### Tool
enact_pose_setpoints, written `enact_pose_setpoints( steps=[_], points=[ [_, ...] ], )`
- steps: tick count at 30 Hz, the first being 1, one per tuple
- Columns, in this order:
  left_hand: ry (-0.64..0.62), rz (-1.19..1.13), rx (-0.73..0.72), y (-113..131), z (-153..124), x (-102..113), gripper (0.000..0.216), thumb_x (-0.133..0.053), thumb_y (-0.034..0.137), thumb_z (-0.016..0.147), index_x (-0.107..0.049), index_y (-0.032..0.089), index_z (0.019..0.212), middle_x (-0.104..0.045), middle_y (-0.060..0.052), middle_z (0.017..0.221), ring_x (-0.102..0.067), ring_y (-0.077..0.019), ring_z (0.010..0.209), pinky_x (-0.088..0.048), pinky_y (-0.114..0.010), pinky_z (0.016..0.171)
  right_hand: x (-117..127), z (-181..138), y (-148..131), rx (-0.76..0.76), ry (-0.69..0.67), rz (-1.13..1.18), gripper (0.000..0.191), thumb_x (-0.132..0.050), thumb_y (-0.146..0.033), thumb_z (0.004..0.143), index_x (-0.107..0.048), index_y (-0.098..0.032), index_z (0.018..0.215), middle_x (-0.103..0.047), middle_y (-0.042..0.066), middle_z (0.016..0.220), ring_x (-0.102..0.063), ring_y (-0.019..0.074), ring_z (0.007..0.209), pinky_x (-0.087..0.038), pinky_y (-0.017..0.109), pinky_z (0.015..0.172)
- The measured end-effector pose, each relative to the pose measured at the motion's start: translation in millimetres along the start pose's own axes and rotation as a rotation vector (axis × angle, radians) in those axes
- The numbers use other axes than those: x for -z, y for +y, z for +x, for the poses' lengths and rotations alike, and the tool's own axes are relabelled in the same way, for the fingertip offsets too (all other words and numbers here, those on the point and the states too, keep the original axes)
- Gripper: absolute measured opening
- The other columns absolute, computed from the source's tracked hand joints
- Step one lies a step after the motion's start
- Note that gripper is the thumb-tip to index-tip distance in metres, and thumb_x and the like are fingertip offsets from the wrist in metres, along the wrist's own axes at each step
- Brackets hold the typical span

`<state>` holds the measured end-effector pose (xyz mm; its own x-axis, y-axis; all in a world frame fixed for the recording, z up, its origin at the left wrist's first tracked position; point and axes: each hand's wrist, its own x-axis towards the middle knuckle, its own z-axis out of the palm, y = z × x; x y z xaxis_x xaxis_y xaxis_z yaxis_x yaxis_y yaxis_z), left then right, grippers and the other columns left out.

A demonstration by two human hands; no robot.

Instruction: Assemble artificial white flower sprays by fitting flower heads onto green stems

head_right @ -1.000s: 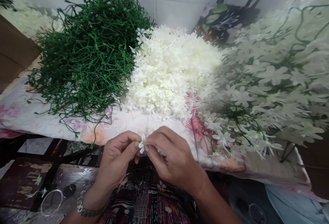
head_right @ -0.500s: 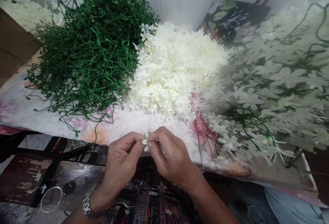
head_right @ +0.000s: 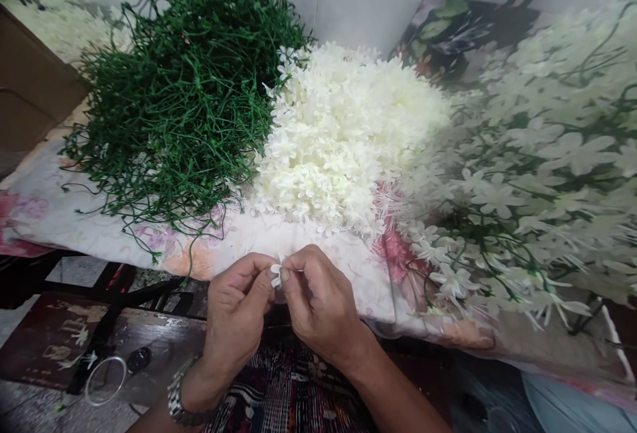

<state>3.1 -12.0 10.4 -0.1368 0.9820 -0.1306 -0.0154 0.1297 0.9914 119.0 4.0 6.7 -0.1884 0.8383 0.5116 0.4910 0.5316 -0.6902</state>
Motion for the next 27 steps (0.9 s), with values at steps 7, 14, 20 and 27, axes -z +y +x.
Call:
enact_pose_setpoints(
  steps=[7, 14, 20, 27],
  points=[
    [-0.152, 0.016, -0.070, 5.0, 2.2, 6.7, 0.015, -0.050, 0.018, 0.079, -0.052, 0.016, 0.065, -0.043, 0.005, 0.054, -0.037, -0.0075, 0.049, -0.034, -0.018, 0.048, 11.5, 0.4, 7.0, -0.177, -0.133, 0.199, 0.011, -0.049, -0.016, 0.088, -0.054, -0.019, 0.078, -0.053, -0.004, 0.065, -0.050, 0.0069, 0.056, -0.039, 0.017, 0.049],
    [-0.055, 0.429, -0.458, 1.5, 1.8, 6.8, 0.016, -0.046, 0.005, 0.079, -0.059, 0.015, 0.076, -0.058, 0.002, 0.062, -0.050, -0.0093, 0.055, -0.040, -0.019, 0.055, 11.5, -2.5, 10.0, -0.252, -0.154, 0.264, 0.011, -0.050, -0.020, 0.088, -0.055, -0.020, 0.078, -0.053, -0.004, 0.065, -0.047, 0.0061, 0.054, -0.039, 0.016, 0.049],
    [-0.042, 0.490, -0.547, -4.7, 2.2, 6.2, 0.017, -0.045, 0.004, 0.081, -0.057, 0.014, 0.074, -0.057, 0.001, 0.061, -0.051, -0.0098, 0.055, -0.040, -0.020, 0.055, 10.0, -4.1, 11.3, -0.147, -0.129, 0.152, 0.010, -0.049, -0.015, 0.088, -0.053, -0.021, 0.081, -0.053, -0.005, 0.066, -0.049, 0.0054, 0.055, -0.040, 0.014, 0.051],
    [-0.024, 0.514, -0.548, -4.3, 2.8, 4.5, 0.020, -0.044, 0.002, 0.079, -0.055, 0.014, 0.067, -0.053, 0.001, 0.056, -0.048, -0.0097, 0.052, -0.037, -0.021, 0.052, 5.7, -3.4, 9.9, -0.025, -0.094, 0.000, 0.011, -0.048, -0.011, 0.086, -0.050, -0.020, 0.080, -0.054, -0.004, 0.066, -0.051, 0.0062, 0.056, -0.043, 0.014, 0.053]
  ],
)
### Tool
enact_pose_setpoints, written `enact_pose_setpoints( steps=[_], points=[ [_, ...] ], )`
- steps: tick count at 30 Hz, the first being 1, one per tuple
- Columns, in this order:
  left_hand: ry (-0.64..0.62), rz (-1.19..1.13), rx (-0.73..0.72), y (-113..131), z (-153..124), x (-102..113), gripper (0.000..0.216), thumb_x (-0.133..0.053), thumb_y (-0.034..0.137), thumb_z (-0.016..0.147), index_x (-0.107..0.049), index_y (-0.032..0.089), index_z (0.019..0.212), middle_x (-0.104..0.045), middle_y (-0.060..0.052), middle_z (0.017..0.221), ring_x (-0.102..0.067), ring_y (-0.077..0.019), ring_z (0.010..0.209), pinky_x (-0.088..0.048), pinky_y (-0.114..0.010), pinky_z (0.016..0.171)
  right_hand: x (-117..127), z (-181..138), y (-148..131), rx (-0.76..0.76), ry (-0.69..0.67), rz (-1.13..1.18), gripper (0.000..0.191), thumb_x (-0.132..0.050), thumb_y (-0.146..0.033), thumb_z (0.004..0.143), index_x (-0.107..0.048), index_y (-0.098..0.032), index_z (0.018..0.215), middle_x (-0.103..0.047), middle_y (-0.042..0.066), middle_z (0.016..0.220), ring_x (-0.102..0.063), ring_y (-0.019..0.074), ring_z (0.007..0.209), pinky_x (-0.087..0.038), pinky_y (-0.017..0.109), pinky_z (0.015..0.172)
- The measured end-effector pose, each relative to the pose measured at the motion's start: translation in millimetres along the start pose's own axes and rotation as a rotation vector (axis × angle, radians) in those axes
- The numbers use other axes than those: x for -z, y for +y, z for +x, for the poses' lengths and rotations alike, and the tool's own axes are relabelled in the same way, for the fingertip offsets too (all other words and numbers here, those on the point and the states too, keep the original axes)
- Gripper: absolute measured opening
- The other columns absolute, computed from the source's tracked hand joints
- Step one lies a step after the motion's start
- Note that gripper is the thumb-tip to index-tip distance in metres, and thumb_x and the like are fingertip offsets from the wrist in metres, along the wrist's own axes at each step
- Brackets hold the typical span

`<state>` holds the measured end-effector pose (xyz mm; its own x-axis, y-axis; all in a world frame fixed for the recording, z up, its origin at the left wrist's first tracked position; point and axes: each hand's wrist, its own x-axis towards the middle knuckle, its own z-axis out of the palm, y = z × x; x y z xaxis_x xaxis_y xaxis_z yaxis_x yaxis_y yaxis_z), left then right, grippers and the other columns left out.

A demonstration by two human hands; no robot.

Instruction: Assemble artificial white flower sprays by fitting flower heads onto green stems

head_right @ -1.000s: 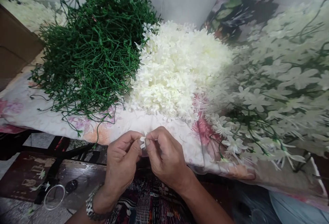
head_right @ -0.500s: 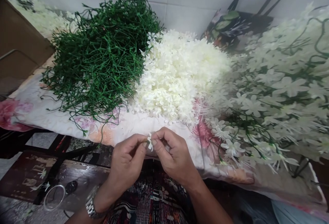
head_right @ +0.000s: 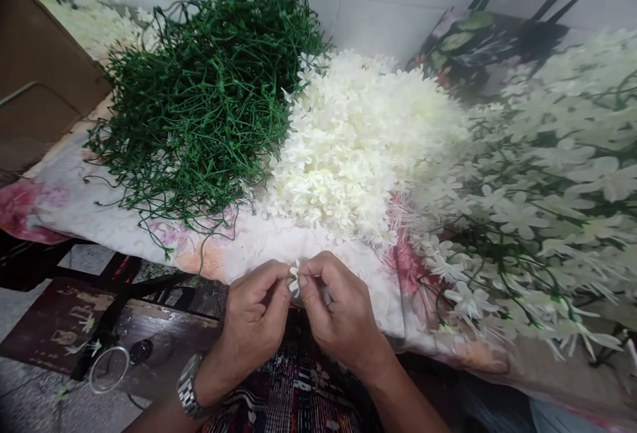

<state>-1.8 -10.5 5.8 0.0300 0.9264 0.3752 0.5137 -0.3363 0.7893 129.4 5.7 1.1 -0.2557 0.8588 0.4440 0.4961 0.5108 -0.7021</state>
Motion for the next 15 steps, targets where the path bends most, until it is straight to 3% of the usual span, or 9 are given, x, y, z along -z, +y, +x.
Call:
enact_pose_setpoints(
  steps=[10, 13, 15],
  points=[
    [-0.022, -0.014, 0.103, -2.9, -2.2, -1.3, 0.022, -0.042, 0.009, 0.081, -0.055, 0.018, 0.066, -0.052, 0.001, 0.056, -0.047, -0.0118, 0.052, -0.037, -0.023, 0.053, -4.4, 4.0, -2.9, 0.094, 0.028, 0.020, 0.013, -0.047, -0.007, 0.084, -0.050, -0.019, 0.082, -0.051, -0.002, 0.065, -0.050, 0.0090, 0.056, -0.043, 0.019, 0.051],
    [-0.032, -0.157, 0.182, -3.9, -0.1, 2.7, 0.019, -0.045, 0.013, 0.079, -0.055, 0.017, 0.063, -0.050, 0.002, 0.055, -0.045, -0.0114, 0.051, -0.036, -0.023, 0.052, -1.9, 3.8, -4.0, 0.097, 0.013, 0.039, 0.013, -0.047, -0.008, 0.086, -0.051, -0.020, 0.082, -0.051, -0.002, 0.066, -0.050, 0.0091, 0.055, -0.043, 0.019, 0.050],
    [-0.082, -0.372, 0.315, -4.5, 2.2, 7.1, 0.015, -0.050, 0.019, 0.078, -0.055, 0.017, 0.063, -0.048, 0.003, 0.053, -0.042, -0.0104, 0.050, -0.035, -0.022, 0.050, 3.0, 4.2, -6.0, 0.086, -0.023, 0.051, 0.009, -0.048, -0.011, 0.087, -0.052, -0.020, 0.085, -0.054, -0.001, 0.070, -0.053, 0.0098, 0.059, -0.045, 0.020, 0.053]
  ],
)
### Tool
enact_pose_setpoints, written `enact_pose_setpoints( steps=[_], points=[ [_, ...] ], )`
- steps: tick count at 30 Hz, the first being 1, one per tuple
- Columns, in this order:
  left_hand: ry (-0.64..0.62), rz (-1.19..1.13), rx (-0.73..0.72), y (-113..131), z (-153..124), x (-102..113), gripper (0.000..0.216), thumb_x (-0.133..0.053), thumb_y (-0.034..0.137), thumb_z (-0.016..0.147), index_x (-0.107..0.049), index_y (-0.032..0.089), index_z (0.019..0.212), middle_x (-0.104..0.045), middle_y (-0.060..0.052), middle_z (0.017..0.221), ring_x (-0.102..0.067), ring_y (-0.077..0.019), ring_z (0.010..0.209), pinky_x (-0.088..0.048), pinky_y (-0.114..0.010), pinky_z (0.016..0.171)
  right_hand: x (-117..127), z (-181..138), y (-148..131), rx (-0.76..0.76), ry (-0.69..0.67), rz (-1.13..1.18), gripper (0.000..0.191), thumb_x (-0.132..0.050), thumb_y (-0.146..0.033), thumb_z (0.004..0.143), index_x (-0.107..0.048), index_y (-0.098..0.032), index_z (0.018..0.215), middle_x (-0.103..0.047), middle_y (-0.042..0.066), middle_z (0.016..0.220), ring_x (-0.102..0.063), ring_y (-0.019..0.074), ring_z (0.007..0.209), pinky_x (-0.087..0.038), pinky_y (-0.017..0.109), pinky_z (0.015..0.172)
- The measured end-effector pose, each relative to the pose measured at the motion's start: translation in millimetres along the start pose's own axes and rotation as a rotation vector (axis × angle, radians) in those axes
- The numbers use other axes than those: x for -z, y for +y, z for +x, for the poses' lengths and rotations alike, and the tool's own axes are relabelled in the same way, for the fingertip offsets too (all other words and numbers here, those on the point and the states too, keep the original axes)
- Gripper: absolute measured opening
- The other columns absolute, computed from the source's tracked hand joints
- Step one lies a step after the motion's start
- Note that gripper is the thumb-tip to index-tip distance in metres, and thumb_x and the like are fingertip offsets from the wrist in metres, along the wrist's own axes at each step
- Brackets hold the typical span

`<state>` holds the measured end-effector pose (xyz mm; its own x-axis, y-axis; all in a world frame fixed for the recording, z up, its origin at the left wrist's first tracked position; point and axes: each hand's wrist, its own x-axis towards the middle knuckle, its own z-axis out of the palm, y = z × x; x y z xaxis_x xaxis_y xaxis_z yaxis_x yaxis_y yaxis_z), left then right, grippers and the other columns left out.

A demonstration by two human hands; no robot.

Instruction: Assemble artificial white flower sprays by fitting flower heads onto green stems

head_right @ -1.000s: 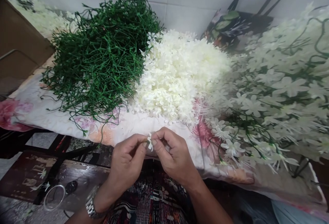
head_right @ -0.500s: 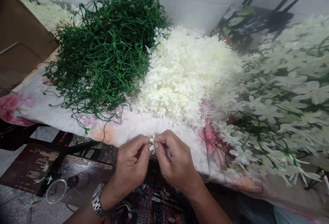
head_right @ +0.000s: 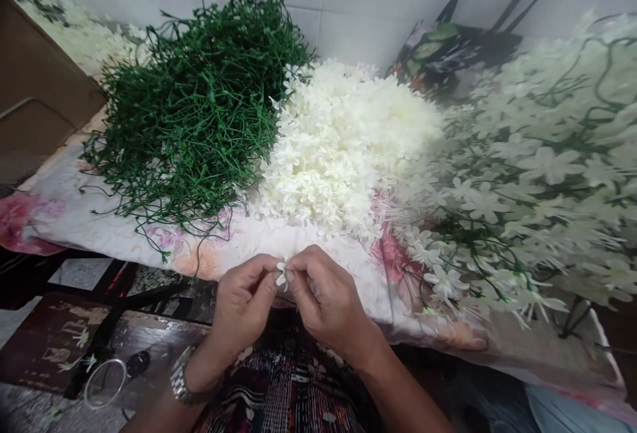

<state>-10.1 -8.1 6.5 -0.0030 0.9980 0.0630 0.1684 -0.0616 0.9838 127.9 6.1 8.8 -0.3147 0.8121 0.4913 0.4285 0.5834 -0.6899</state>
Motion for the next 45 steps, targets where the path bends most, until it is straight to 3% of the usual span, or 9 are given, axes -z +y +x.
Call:
enact_pose_setpoints(
  steps=[5, 10, 19, 28, 32, 37, 41, 45],
  points=[
    [-0.123, -0.515, 0.335, 6.1, 2.5, 8.4, 0.027, -0.069, 0.038, 0.068, -0.056, 0.015, 0.062, -0.041, 0.006, 0.048, -0.031, -0.0060, 0.043, -0.027, -0.018, 0.042, 17.6, 4.4, -9.2, 0.085, 0.013, -0.060, 0.018, -0.055, -0.013, 0.084, -0.054, -0.018, 0.101, -0.059, 0.004, 0.082, -0.059, 0.0142, 0.074, -0.051, 0.026, 0.064],
    [-0.152, -0.605, 0.455, 16.0, 3.6, 8.7, 0.037, -0.078, 0.042, 0.055, -0.055, 0.013, 0.054, -0.039, 0.006, 0.042, -0.026, -0.0035, 0.039, -0.018, -0.017, 0.038, 24.8, 8.8, -14.6, 0.213, -0.060, -0.096, 0.018, -0.052, -0.007, 0.083, -0.057, -0.017, 0.097, -0.059, 0.005, 0.081, -0.057, 0.0139, 0.074, -0.051, 0.026, 0.062],
    [-0.163, -0.506, 0.474, 18.8, 6.3, 6.9, 0.022, -0.069, 0.030, 0.058, -0.056, 0.014, 0.051, -0.035, 0.008, 0.040, -0.022, -0.0029, 0.038, -0.013, -0.018, 0.038, 22.3, 8.0, -7.2, 0.254, -0.102, -0.135, 0.014, -0.048, -0.006, 0.084, -0.058, -0.016, 0.084, -0.058, 0.004, 0.069, -0.055, 0.0126, 0.064, -0.048, 0.024, 0.057],
    [-0.129, -0.409, 0.392, 14.2, 5.4, 0.2, 0.023, -0.064, 0.028, 0.063, -0.048, 0.015, 0.051, -0.033, 0.007, 0.045, -0.023, -0.0032, 0.042, -0.015, -0.017, 0.038, 15.2, 5.4, 0.6, 0.202, -0.066, -0.069, 0.016, -0.046, -0.006, 0.085, -0.058, -0.017, 0.083, -0.058, 0.002, 0.067, -0.055, 0.0118, 0.061, -0.047, 0.024, 0.054],
    [-0.094, -0.498, 0.429, 14.4, 5.2, 0.8, 0.021, -0.067, 0.030, 0.064, -0.053, 0.015, 0.060, -0.037, 0.008, 0.044, -0.026, -0.0035, 0.040, -0.018, -0.017, 0.038, 26.9, 5.4, 2.1, 0.134, -0.104, -0.003, 0.014, -0.049, -0.010, 0.086, -0.058, -0.018, 0.094, -0.061, 0.004, 0.076, -0.058, 0.0133, 0.069, -0.050, 0.025, 0.060],
    [0.159, -0.663, 0.372, 22.4, 1.9, 3.6, 0.026, -0.074, 0.031, 0.060, -0.052, 0.017, 0.064, -0.041, 0.008, 0.044, -0.033, -0.0043, 0.039, -0.026, -0.016, 0.040, 38.0, -4.4, -2.5, 0.036, -0.014, -0.017, 0.023, -0.053, -0.019, 0.086, -0.055, -0.020, 0.109, -0.061, 0.005, 0.085, -0.059, 0.0151, 0.073, -0.051, 0.027, 0.063],
    [0.139, -0.769, 0.330, 25.5, -6.6, 1.0, 0.027, -0.077, 0.030, 0.059, -0.055, 0.017, 0.067, -0.048, 0.006, 0.048, -0.042, -0.0070, 0.044, -0.034, -0.018, 0.044, 27.2, -13.1, -5.5, 0.042, -0.029, 0.015, 0.018, -0.048, -0.009, 0.086, -0.058, -0.019, 0.097, -0.056, 0.000, 0.070, -0.054, 0.0109, 0.060, -0.046, 0.021, 0.053],
    [0.124, -0.775, 0.273, 21.9, -11.1, 1.5, 0.025, -0.079, 0.023, 0.056, -0.061, 0.018, 0.074, -0.060, 0.001, 0.062, -0.053, -0.0108, 0.058, -0.043, -0.022, 0.057, 24.7, -10.7, -7.5, 0.078, -0.029, -0.051, 0.016, -0.044, -0.008, 0.088, -0.057, -0.016, 0.089, -0.056, 0.002, 0.069, -0.054, 0.0122, 0.062, -0.045, 0.023, 0.055]
  ],
)
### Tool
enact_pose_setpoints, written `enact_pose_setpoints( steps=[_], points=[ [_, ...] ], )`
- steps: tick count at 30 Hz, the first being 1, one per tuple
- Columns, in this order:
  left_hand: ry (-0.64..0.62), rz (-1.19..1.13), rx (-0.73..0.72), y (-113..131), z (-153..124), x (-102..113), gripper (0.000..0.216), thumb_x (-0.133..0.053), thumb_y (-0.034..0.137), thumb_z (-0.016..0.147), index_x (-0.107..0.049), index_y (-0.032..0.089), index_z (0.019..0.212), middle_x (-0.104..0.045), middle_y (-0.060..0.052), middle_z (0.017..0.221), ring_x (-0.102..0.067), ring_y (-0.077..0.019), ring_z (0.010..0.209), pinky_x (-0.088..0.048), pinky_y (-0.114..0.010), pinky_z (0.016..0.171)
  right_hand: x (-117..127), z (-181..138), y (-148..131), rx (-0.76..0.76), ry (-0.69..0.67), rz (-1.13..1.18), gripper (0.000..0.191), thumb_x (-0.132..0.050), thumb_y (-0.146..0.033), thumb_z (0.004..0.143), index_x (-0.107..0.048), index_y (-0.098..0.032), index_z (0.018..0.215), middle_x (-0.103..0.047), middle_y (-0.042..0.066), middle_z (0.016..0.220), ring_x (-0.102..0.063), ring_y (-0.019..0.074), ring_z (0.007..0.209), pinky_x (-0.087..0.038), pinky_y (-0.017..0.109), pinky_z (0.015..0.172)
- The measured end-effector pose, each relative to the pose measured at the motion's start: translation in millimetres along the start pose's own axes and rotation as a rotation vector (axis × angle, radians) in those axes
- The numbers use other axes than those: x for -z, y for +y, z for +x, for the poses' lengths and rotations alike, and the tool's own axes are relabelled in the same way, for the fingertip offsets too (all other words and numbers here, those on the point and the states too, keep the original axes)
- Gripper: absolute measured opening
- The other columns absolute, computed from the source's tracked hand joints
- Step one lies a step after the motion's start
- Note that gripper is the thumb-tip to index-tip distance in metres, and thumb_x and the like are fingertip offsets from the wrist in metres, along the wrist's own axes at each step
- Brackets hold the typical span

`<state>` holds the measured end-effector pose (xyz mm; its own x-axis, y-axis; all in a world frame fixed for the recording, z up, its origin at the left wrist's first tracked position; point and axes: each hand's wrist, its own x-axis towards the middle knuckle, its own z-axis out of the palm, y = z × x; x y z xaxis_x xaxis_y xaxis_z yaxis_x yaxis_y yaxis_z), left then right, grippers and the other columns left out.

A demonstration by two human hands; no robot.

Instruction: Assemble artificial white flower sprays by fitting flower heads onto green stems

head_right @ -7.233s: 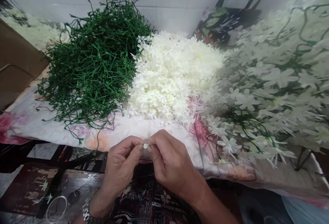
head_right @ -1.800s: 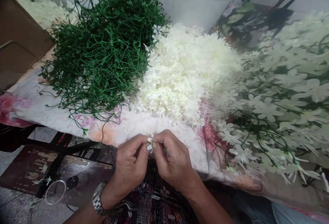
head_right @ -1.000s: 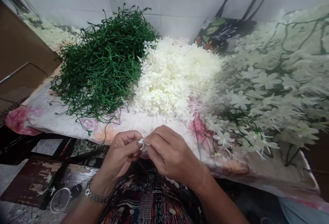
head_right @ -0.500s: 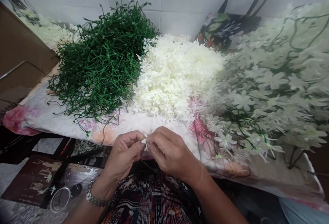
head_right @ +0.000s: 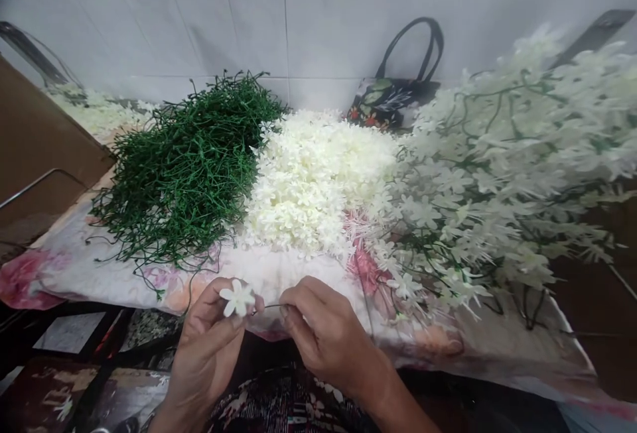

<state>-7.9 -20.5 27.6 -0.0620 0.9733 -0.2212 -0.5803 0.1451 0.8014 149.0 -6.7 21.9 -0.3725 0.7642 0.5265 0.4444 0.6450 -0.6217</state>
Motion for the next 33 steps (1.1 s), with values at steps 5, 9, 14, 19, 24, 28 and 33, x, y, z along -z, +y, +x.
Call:
enact_pose_setpoints(
  steps=[5, 9, 14, 19, 24, 28, 33],
  points=[
    [-0.169, 0.302, 0.042, -3.3, 4.2, 5.8, 0.010, -0.070, 0.016, 0.066, -0.067, 0.015, 0.075, -0.061, -0.001, 0.068, -0.052, -0.0111, 0.063, -0.042, -0.019, 0.059, 2.6, 10.6, -10.9, 0.181, -0.071, -0.215, 0.024, -0.039, -0.008, 0.090, -0.061, -0.014, 0.084, -0.056, 0.006, 0.068, -0.051, 0.0151, 0.063, -0.046, 0.026, 0.056],
    [-0.148, 0.311, 0.074, -7.4, 6.7, 4.8, 0.009, -0.065, 0.021, 0.070, -0.064, 0.014, 0.065, -0.054, 0.002, 0.052, -0.043, -0.0082, 0.047, -0.036, -0.018, 0.046, -1.0, 15.7, -12.7, 0.234, -0.087, -0.241, 0.026, -0.038, -0.009, 0.091, -0.063, -0.015, 0.093, -0.055, 0.005, 0.068, -0.050, 0.0149, 0.062, -0.045, 0.026, 0.054],
    [0.039, 0.238, 0.087, -4.2, 13.5, 2.4, 0.019, -0.071, 0.028, 0.064, -0.059, 0.013, 0.062, -0.057, 0.000, 0.053, -0.040, -0.0055, 0.042, -0.025, -0.015, 0.039, 2.7, 18.1, 20.9, 0.053, 0.060, -0.414, 0.018, -0.042, -0.010, 0.090, -0.059, -0.013, 0.096, -0.057, 0.006, 0.074, -0.054, 0.0147, 0.069, -0.045, 0.026, 0.062],
    [0.082, 0.240, 0.072, -0.8, 27.0, 0.6, 0.024, -0.074, 0.031, 0.061, -0.056, 0.014, 0.062, -0.057, 0.000, 0.054, -0.037, -0.0037, 0.040, -0.023, -0.015, 0.039, 4.2, 21.4, 48.1, -0.084, 0.009, -0.747, 0.023, -0.040, -0.013, 0.090, -0.056, -0.017, 0.075, -0.054, 0.005, 0.070, -0.050, 0.0165, 0.065, -0.038, 0.028, 0.062],
    [0.046, 0.309, 0.074, -2.2, 34.3, -1.4, 0.019, -0.069, 0.028, 0.064, -0.056, 0.014, 0.061, -0.056, 0.000, 0.054, -0.035, -0.0041, 0.042, -0.021, -0.016, 0.040, -0.7, 21.6, 43.9, -0.089, -0.065, -0.714, 0.024, -0.041, -0.011, 0.089, -0.056, -0.018, 0.071, -0.053, 0.004, 0.069, -0.050, 0.0166, 0.069, -0.036, 0.028, 0.064],
    [0.033, 0.375, -0.002, -1.5, 36.3, -1.1, 0.016, -0.067, 0.024, 0.065, -0.056, 0.014, 0.060, -0.052, 0.002, 0.053, -0.033, -0.0041, 0.044, -0.021, -0.017, 0.043, -0.7, 17.7, 41.5, -0.090, -0.077, -0.639, 0.025, -0.042, -0.008, 0.088, -0.057, -0.017, 0.069, -0.052, 0.003, 0.069, -0.051, 0.0153, 0.068, -0.038, 0.027, 0.065],
    [-0.003, 0.403, -0.027, -5.4, 36.5, 0.4, 0.015, -0.065, 0.025, 0.070, -0.056, 0.015, 0.062, -0.050, 0.003, 0.055, -0.034, -0.0051, 0.047, -0.023, -0.018, 0.046, 3.8, 11.4, 42.3, -0.070, -0.037, -0.530, 0.025, -0.042, -0.010, 0.088, -0.058, -0.016, 0.071, -0.053, 0.003, 0.067, -0.051, 0.0139, 0.066, -0.040, 0.026, 0.063]
  ],
)
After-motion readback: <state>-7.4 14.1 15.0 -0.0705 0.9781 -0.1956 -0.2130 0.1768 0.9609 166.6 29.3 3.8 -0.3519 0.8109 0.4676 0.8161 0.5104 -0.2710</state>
